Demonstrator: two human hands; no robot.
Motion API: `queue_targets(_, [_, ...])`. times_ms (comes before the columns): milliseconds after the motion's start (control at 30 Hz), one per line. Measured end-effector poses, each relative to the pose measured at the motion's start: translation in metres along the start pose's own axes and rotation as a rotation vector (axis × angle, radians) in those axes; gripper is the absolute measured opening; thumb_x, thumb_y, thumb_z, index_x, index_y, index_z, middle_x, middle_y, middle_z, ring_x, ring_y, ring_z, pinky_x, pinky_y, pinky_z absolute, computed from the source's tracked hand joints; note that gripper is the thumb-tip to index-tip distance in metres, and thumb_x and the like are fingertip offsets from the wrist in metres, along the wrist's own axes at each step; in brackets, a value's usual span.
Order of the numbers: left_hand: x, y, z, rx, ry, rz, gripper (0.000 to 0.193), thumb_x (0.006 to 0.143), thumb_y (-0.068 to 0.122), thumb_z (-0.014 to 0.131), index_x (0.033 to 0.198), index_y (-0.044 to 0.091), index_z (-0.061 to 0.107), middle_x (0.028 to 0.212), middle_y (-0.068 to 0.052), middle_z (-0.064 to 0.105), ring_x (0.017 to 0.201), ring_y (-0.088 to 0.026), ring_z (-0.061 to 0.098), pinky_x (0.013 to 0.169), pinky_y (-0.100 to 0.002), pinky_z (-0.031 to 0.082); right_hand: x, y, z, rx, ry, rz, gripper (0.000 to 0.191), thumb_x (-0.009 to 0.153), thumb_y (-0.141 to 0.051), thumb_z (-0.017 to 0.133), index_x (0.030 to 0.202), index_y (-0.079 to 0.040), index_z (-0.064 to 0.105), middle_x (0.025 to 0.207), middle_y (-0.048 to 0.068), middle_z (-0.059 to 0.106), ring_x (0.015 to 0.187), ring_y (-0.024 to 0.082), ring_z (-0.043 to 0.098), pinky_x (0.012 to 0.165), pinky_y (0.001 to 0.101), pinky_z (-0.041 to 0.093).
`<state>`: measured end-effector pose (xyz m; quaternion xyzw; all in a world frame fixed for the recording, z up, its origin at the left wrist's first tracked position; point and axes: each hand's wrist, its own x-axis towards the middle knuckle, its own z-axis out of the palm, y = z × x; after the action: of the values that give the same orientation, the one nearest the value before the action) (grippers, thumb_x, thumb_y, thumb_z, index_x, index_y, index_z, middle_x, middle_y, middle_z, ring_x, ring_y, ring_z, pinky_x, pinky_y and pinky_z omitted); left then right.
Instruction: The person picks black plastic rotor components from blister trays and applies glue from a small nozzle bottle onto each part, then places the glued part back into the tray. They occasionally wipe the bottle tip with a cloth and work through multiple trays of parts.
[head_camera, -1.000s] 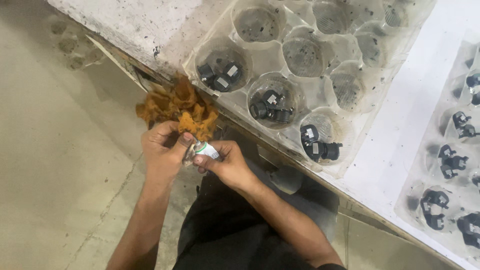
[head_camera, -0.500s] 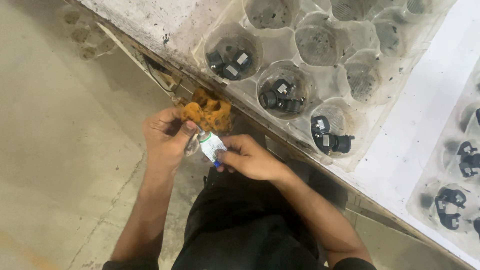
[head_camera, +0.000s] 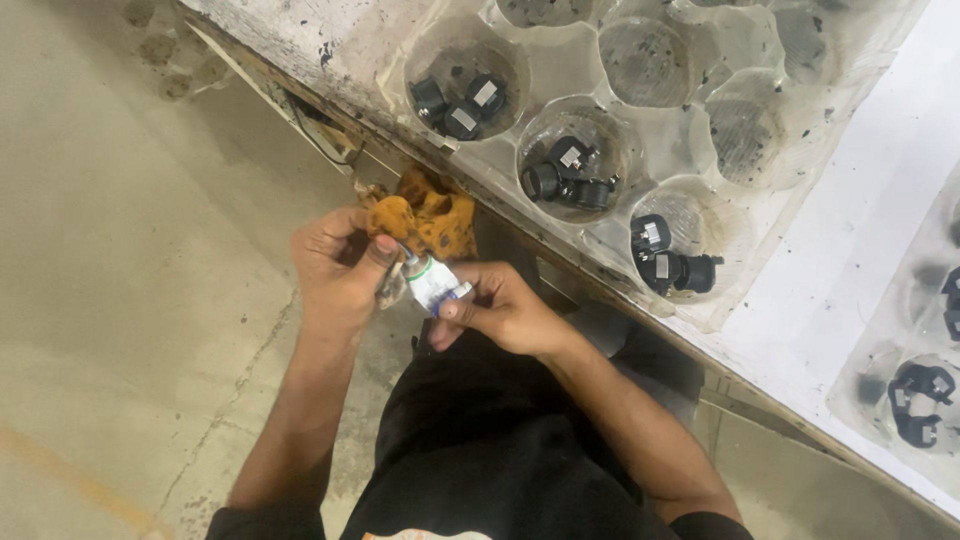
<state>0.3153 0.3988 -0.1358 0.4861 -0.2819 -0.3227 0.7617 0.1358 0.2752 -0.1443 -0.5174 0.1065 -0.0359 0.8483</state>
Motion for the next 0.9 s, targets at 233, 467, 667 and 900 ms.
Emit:
queue_targets(233, [-0.01, -0.003, 0.009, 0.132, 0.002, 0.076, 0.021, 0.097, 0.016, 0.082, 0.102, -0.002, 0.07, 0.089, -0.004, 0.073, 0.078, -0.008, 0.067, 0.07, -0.022, 0.054, 0.004, 0.02, 0.006, 0.03, 0.154, -0.015, 0.02, 0.104, -0.016, 0.067, 0.107, 0.004, 0.068, 0.082, 0.013, 0.075, 0.07, 0.017, 0.072, 0.064, 0.0295, 0.06])
queue_targets(467, [-0.007, -0.009, -0.002, -0.051, 0.061, -0.037, 0.029, 0.094, 0.022, 0.082, 0.107, -0.002, 0.071, 0.09, -0.005, 0.074, 0.077, -0.01, 0.066, 0.067, -0.022, 0.052, -0.009, -0.011, 0.034, -0.393, 0.374, -0.216, 0.032, 0.095, -0.025, 0.072, 0.112, 0.001, 0.066, 0.089, 0.013, 0.075, 0.071, 0.016, 0.071, 0.064, 0.0271, 0.059])
queue_targets(667, [-0.007, -0.011, -0.001, -0.277, 0.084, -0.141, 0.028, 0.098, 0.017, 0.082, 0.113, -0.005, 0.071, 0.092, -0.006, 0.072, 0.079, -0.011, 0.064, 0.072, -0.023, 0.051, -0.025, -0.04, 0.034, -1.559, 0.508, -1.205, 0.023, 0.099, -0.018, 0.084, 0.114, -0.006, 0.07, 0.106, 0.008, 0.071, 0.092, 0.024, 0.073, 0.086, 0.0361, 0.063])
queue_targets(900, [-0.003, -0.004, 0.009, -0.309, 0.04, -0.166, 0.03, 0.093, 0.017, 0.079, 0.114, -0.003, 0.07, 0.105, -0.01, 0.076, 0.093, -0.016, 0.073, 0.086, -0.03, 0.059, -0.025, -0.049, 0.019, -1.718, 0.408, -1.336, 0.02, 0.092, -0.014, 0.082, 0.11, -0.006, 0.076, 0.108, 0.009, 0.072, 0.094, 0.023, 0.069, 0.086, 0.0384, 0.062])
